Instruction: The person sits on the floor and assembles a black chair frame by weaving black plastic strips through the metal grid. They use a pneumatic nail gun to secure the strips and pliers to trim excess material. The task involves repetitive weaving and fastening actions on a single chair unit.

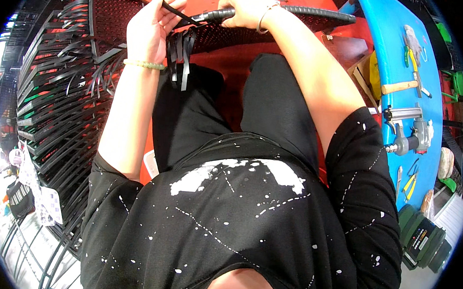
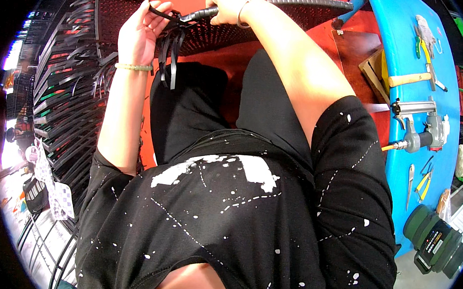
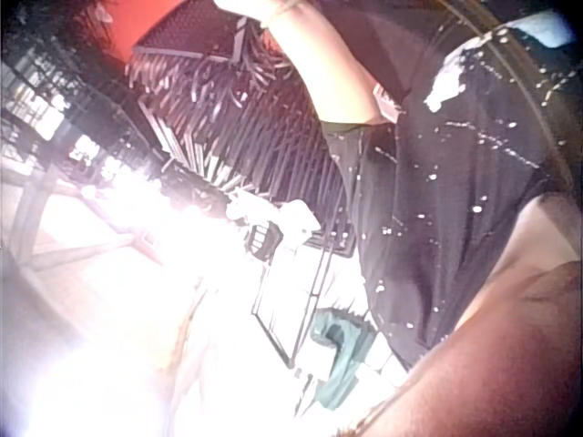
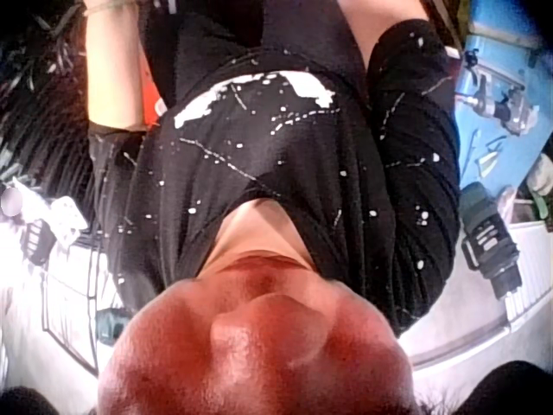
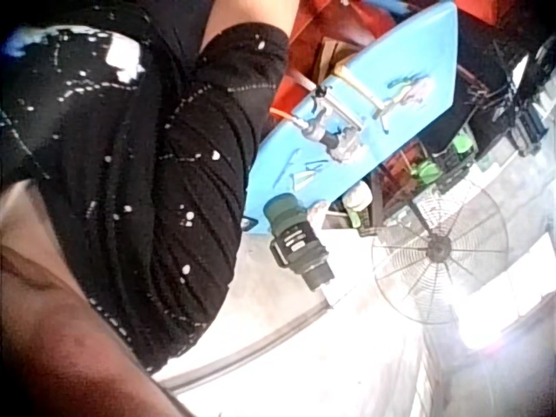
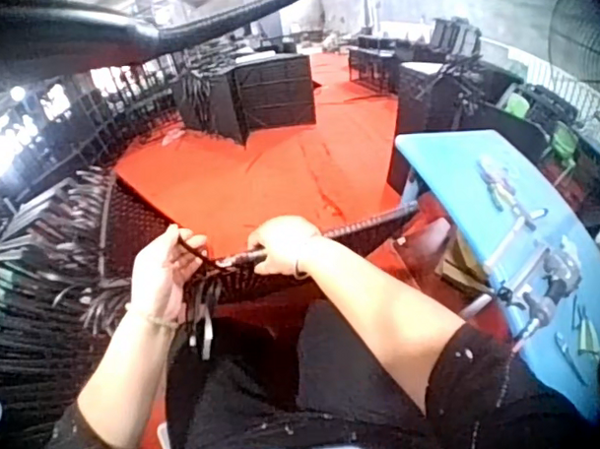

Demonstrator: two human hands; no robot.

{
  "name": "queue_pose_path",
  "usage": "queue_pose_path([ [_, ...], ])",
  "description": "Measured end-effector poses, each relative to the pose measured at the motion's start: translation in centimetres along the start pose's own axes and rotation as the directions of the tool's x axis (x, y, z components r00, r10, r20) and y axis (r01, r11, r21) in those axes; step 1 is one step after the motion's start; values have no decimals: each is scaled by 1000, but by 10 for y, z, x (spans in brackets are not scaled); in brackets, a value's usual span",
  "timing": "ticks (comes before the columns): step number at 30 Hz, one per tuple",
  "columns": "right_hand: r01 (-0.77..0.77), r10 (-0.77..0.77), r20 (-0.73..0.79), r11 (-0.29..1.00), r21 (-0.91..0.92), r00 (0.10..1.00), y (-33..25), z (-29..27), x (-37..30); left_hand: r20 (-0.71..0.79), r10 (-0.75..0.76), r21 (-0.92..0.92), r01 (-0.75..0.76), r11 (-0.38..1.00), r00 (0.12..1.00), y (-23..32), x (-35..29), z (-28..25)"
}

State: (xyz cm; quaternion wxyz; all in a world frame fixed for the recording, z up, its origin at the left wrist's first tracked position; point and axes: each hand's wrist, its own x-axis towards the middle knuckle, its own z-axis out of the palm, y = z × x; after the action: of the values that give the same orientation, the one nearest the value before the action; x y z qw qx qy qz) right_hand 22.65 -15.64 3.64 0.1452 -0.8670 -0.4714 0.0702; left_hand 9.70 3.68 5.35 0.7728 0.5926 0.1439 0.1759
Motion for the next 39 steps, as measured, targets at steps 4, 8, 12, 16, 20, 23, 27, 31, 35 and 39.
queue_pose_path([
  [4,6,-9,-80,999,-32,997,2,9,-6,22,32,2,-33,999,999,-1,-8,4],
  [8,-12,9,-54,999,-43,999,-3,7,-7,53,61,-3,-61,998,997,-4,-17,2],
  [12,9,-11,-97,1000,-24,995,-5,10,-11,81,92,39,-96,995,992,-3,-28,0],
  [16,8,-10,-87,1000,-27,996,-7,11,-14,92,106,107,-116,987,990,-1,-38,4],
  [20,11,-13,-76,999,-31,997,-12,11,-20,97,122,164,-137,977,988,1,-45,8],
  [23,11,-12,-99,1000,-12,995,-9,18,-22,228,163,326,-233,916,960,-3,-66,16],
  [27,13,-13,-71,1000,3,997,-14,14,-25,436,274,583,-501,640,857,-27,-97,7],
  [31,-16,14,-44,999,-44,999,-17,17,-26,527,361,635,-639,435,769,-34,-103,4],
  [35,6,-8,-77,1000,-27,997,-19,21,-35,354,297,622,-461,633,887,-40,-104,7],
  [39,12,-14,-75,1000,-24,997,-25,20,-43,299,317,757,-426,495,900,-49,-102,1],
])
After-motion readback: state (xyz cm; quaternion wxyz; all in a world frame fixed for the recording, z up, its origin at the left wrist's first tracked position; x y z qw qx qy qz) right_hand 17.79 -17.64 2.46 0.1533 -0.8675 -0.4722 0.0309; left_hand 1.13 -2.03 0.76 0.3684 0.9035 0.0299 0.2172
